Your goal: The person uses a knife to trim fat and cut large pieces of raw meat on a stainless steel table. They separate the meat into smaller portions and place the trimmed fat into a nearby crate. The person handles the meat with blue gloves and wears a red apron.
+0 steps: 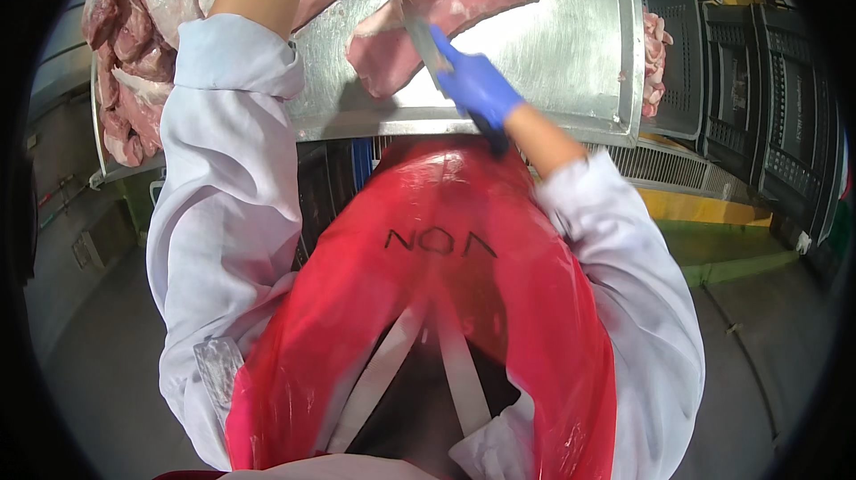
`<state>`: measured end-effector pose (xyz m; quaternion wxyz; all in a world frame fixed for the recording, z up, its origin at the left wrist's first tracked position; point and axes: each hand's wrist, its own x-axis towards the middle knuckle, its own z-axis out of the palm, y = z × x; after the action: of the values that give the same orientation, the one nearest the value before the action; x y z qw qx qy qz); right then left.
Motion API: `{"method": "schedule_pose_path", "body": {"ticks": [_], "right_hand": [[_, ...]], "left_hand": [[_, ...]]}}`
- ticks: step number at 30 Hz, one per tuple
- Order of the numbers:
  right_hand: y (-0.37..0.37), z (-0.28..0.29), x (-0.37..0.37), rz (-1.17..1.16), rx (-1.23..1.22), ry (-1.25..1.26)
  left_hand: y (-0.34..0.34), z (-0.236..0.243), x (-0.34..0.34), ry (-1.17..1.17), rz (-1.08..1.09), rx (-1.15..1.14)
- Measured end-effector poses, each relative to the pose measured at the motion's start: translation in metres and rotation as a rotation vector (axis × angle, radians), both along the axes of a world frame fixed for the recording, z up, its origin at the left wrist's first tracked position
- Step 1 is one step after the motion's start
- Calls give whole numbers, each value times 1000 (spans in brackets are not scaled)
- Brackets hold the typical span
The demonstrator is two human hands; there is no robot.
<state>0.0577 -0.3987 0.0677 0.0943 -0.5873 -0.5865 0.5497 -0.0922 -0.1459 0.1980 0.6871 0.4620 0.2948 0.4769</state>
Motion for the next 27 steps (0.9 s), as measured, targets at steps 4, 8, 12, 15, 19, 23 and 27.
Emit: {"method": "schedule_pose_path", "body": {"ticks": [4, 8, 12, 15, 19, 23, 27], "right_hand": [[37, -18, -24, -38, 32, 4], [-10, 2, -11, 123, 72, -48], [36, -8, -43, 14, 37, 15], [4, 41, -42, 106, -240, -47], [-9, 8, -30, 256, 33, -98], [30, -13, -63, 167, -14, 20], [-40, -53, -15, 364, 384, 132]], "left_hand": [[-2, 6, -13, -16, 2, 22], [-11, 23, -55, -166, 73, -86], [-33, 36, -64, -199, 96, -40], [-42, 41, -96, -256, 142, 8], [-65, 64, -129, -324, 191, 35], [-81, 80, -132, -340, 179, 39], [-89, 111, -153, -400, 130, 114]]}}
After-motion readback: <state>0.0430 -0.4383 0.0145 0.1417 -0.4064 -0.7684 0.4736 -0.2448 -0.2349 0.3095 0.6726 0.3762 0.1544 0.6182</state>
